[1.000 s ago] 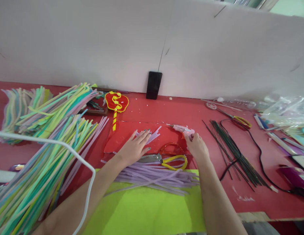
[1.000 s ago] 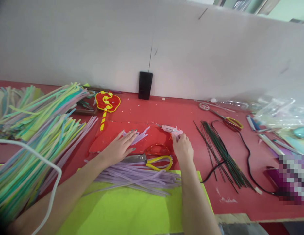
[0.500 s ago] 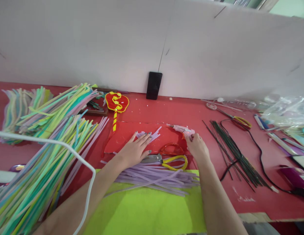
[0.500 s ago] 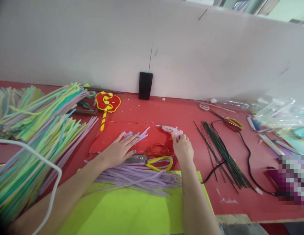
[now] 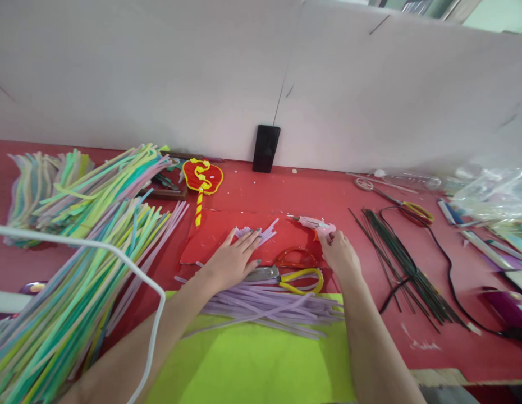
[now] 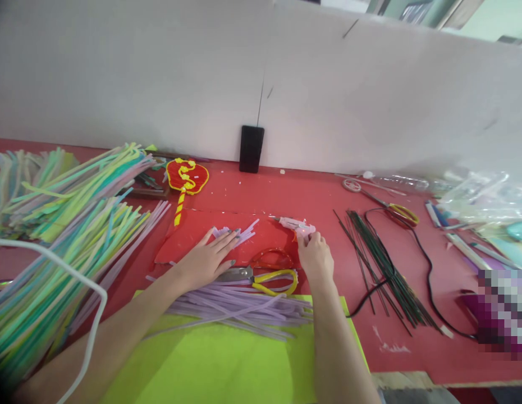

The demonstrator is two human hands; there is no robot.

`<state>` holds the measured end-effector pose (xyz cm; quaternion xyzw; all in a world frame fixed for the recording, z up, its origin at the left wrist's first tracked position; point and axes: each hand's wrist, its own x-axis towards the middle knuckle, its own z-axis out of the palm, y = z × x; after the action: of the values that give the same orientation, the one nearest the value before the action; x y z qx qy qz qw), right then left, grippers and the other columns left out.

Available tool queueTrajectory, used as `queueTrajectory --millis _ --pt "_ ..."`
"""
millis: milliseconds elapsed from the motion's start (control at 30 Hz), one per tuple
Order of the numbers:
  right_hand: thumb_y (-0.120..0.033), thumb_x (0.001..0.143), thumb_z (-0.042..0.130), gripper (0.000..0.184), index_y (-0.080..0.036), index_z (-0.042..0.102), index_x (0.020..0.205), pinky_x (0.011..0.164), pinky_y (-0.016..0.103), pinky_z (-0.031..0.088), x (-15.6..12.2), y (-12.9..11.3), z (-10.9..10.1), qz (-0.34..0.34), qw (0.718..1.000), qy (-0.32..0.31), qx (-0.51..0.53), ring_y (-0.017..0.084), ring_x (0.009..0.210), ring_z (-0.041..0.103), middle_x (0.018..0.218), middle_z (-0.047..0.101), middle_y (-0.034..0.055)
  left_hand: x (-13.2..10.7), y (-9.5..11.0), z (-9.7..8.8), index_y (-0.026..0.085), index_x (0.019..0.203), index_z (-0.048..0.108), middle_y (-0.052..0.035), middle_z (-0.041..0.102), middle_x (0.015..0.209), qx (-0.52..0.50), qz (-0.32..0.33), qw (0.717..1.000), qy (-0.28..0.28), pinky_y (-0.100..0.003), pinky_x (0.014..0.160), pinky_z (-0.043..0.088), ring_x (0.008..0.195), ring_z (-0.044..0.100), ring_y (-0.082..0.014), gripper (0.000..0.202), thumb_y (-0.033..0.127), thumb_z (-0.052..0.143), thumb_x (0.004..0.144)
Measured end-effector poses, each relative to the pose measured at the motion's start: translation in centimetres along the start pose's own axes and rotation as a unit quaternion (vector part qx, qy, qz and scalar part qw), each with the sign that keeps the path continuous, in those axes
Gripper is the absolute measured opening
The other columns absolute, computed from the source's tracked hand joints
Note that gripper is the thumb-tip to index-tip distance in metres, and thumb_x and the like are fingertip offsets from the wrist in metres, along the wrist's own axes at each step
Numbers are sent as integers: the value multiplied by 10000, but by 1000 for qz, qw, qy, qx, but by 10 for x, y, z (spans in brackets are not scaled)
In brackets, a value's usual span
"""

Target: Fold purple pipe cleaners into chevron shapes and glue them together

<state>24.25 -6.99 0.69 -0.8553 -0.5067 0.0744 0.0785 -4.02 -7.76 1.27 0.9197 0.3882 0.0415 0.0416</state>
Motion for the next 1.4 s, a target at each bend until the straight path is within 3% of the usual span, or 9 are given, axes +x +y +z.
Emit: queueTrajectory --millis 400,667,833,900,1000,1133,1233,1400 --pt "-537 903 289 459 -154 518 1011 713 319 421 2 2 3 -9 1000 11 9 262 938 620 1008 629 153 0 -1 0 177 1445 253 -86 224 1529 -5 -8 1000 -13 -468 1151 91 1403 241 -205 521 376 259 964" --pt "-445 902 326 367 -158 528 1011 709 336 432 -1 4 7 -21 997 50 51 261 905 619 948 629 153 0 -1 1 181 1457 212 -90 237 1526 -27 -2 1000 2 -475 1148 119 1407 229 -217 542 383 278 958" --pt "-437 892 314 397 -133 486 1080 665 335 426 -6 -1 -2 13 992 59 112 278 877 626 963 644 176 0 -9 -5 151 1442 245 -105 295 1505 -47 -40 993 98 -458 1156 135 1399 252 -190 505 221 263 943" --pt "-450 883 320 421 -132 468 1117 654 331 418 -9 -4 -6 14 987 70 141 283 875 624 974 646 183 1 -16 -5 178 1406 326 -92 364 1477 -64 -61 986 142 -455 1161 140 1376 307 -176 490 156 273 919" --pt "-484 867 326 454 -148 454 1144 645 326 407 -14 -9 -12 -14 979 89 182 286 866 621 990 645 179 2 -25 -1 210 1286 470 -69 471 1408 -118 -79 976 164 -451 1156 184 1327 392 -165 413 153 329 902" --pt "-607 824 343 524 -188 470 1112 638 319 404 -22 -18 -16 -63 972 58 218 276 826 613 942 643 139 2 -30 4 228 1164 543 -48 544 1337 -181 -66 971 143 -470 1155 169 1299 429 -174 291 240 460 885" --pt "-683 710 486 608 -208 477 1088 648 314 412 -29 -23 -18 -82 971 23 224 250 789 599 923 629 100 2 -32 3 250 1131 551 -34 525 1362 -207 -40 971 108 -489 1156 133 1319 406 -186 268 282 524 867" --pt "-644 588 631 669 -205 474 1068 662 303 416 -28 -17 -23 -77 965 14 251 198 754 567 902 599 54 2 -37 0 246 1144 533 -40 501 1386 -230 -42 970 68 -492 1157 118 1332 389 -187 307 234 569 840"
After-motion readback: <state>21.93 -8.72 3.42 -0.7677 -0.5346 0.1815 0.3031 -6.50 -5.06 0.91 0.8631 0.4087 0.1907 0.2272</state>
